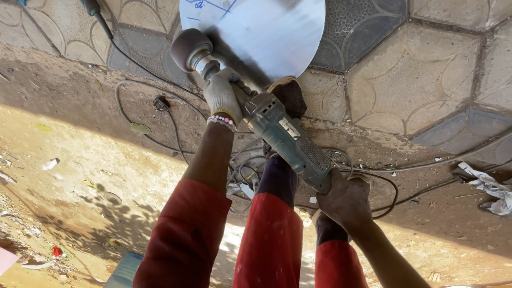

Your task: Polishing a circular metal plate using a handheld power polisher on a tiled floor.

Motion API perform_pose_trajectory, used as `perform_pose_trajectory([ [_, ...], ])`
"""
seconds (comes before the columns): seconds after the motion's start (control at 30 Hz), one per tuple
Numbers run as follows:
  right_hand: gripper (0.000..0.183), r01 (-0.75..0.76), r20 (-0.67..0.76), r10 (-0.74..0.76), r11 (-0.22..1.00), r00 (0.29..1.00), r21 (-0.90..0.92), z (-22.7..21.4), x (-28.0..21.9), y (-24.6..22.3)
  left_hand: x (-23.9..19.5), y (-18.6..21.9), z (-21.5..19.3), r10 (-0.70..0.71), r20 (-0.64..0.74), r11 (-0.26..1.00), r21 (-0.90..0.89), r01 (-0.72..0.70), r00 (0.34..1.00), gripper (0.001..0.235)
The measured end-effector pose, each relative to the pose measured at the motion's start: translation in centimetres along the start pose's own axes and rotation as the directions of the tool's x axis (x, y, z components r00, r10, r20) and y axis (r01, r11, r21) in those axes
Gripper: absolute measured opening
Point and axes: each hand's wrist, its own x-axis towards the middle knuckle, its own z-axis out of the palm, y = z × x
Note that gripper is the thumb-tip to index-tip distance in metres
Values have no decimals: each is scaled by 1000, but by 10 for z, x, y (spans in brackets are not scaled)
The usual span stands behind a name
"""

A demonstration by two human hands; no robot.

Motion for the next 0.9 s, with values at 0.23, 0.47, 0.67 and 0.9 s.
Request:
perform_pose_trajectory([
  [0.23,71,-22,-184,31,999,982,49,16,5,47,34,-41,37,186,141,965,163,-208,972,20],
  [0.47,55,-66,-313,100,991,944,118,-14,-3,88,-55,-62,163,-2,354,980,189,-69,935,19],
  [0.67,52,-195,-247,267,940,931,280,-23,-8,74,-72,-62,173,108,501,967,149,-209,859,13],
  [0.9,58,8,-218,1,999,976,39,27,-5,71,-60,-16,62,-93,183,973,224,50,979,39],
])
